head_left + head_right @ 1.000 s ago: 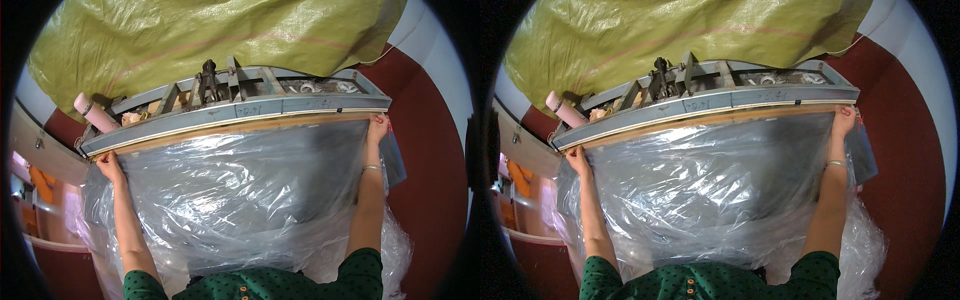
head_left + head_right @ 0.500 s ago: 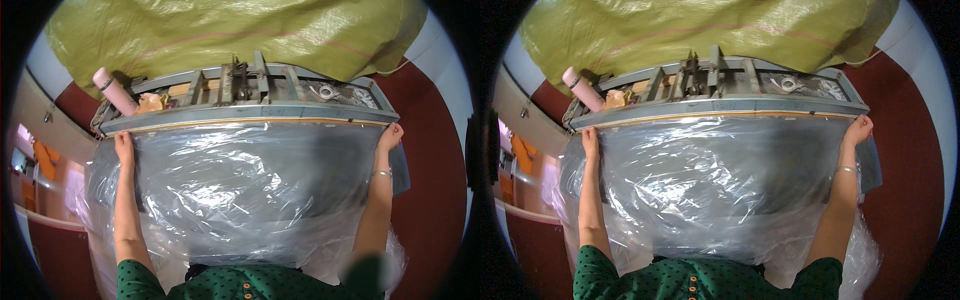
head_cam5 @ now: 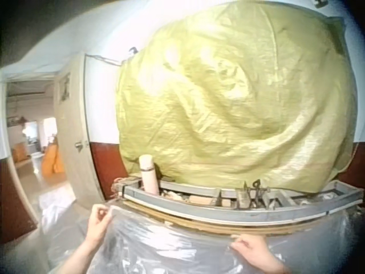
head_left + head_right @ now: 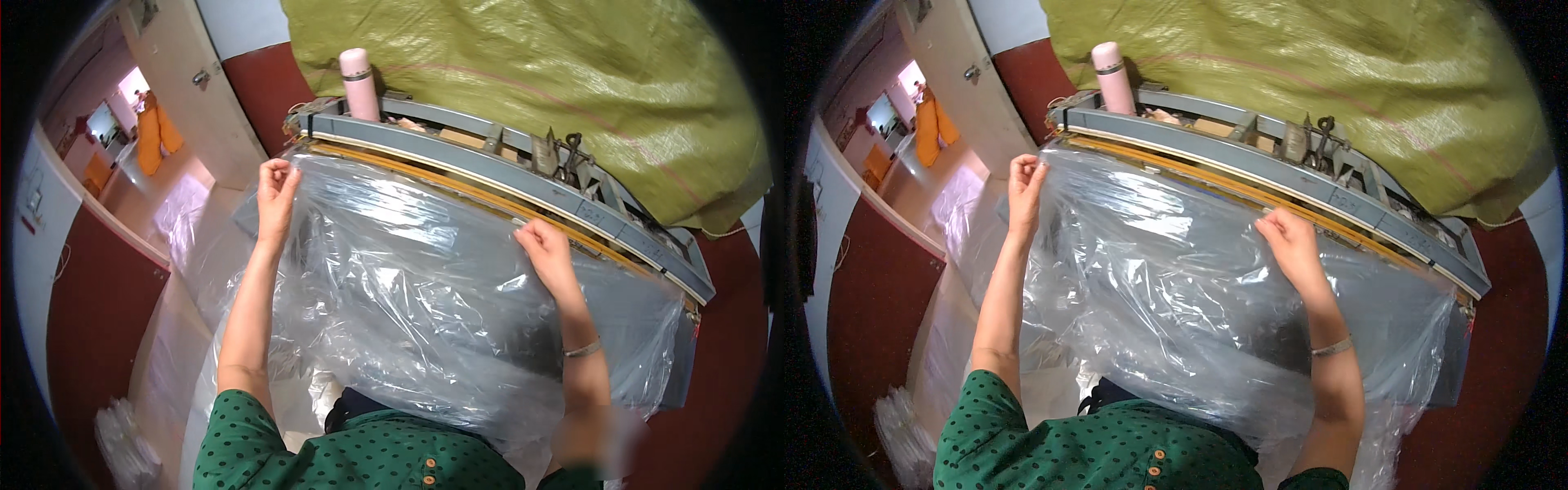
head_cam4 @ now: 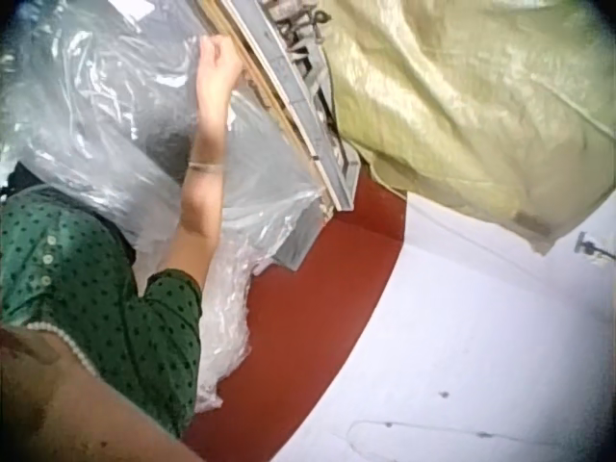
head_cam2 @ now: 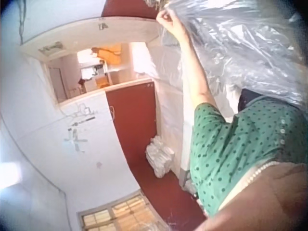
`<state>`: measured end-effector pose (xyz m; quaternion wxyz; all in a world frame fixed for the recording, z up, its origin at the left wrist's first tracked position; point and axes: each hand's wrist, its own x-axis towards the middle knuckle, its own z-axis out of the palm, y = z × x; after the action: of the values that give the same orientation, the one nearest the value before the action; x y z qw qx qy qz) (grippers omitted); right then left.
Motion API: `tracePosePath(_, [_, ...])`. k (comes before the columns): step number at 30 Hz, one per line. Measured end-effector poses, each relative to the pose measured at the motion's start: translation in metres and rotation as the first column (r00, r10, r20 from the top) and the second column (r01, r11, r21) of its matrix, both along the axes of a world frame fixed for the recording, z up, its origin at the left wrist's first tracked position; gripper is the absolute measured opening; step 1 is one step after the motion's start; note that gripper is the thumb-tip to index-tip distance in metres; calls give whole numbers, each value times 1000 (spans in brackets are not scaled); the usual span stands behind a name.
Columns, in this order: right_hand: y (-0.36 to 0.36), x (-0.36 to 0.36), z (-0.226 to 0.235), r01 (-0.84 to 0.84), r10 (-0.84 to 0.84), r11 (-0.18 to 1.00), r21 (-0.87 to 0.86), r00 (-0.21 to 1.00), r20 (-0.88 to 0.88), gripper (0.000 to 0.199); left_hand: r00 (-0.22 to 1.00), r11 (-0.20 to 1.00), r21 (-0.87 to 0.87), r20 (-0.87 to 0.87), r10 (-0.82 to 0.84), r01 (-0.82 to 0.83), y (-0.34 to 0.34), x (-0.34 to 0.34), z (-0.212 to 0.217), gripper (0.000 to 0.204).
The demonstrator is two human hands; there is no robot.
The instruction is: The recorder is smoothing and adjusting a large clear plastic sheet over a grey industrial machine component.
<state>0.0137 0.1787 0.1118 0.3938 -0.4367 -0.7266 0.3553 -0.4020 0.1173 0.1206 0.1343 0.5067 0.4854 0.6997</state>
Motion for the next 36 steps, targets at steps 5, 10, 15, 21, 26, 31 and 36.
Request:
tracePosePath(5, [-21, 82, -31, 196, -203, 979, 57, 968, 145, 15, 774, 867, -264, -604, 193, -422, -41, -68, -50, 30])
tracePosePath(10, [-72, 247, -56, 568, -620, 782, 256, 749, 231, 14, 687, 896, -323, -726, -28, -304, -97, -39, -85, 37])
tracePosePath(15, [-116, 348, -71, 710, -770, 638, 298, 579, 269, 22, 973, 889, -447, -144, -183, 101, -161, 32, -71, 36])
tracePosePath(21, [-129, 367, -70, 734, -817, 577, 358, 516, 259, 28, 868, 493, -863, -159, -471, 109, -222, 37, -119, 36])
tracePosePath(26, [-127, 368, -73, 718, -797, 600, 353, 502, 336, 27, 882, 498, -728, 390, -265, 472, -233, 67, -160, 33])
tracePosePath(31, [-128, 370, -78, 713, -812, 584, 388, 510, 283, 28, 569, 900, -284, 821, 50, 330, -185, 76, -121, 10])
tracePosePath(36, [-132, 356, -68, 724, -812, 582, 371, 498, 303, 25, 891, 970, -227, 419, 177, -86, -129, -4, -39, 11])
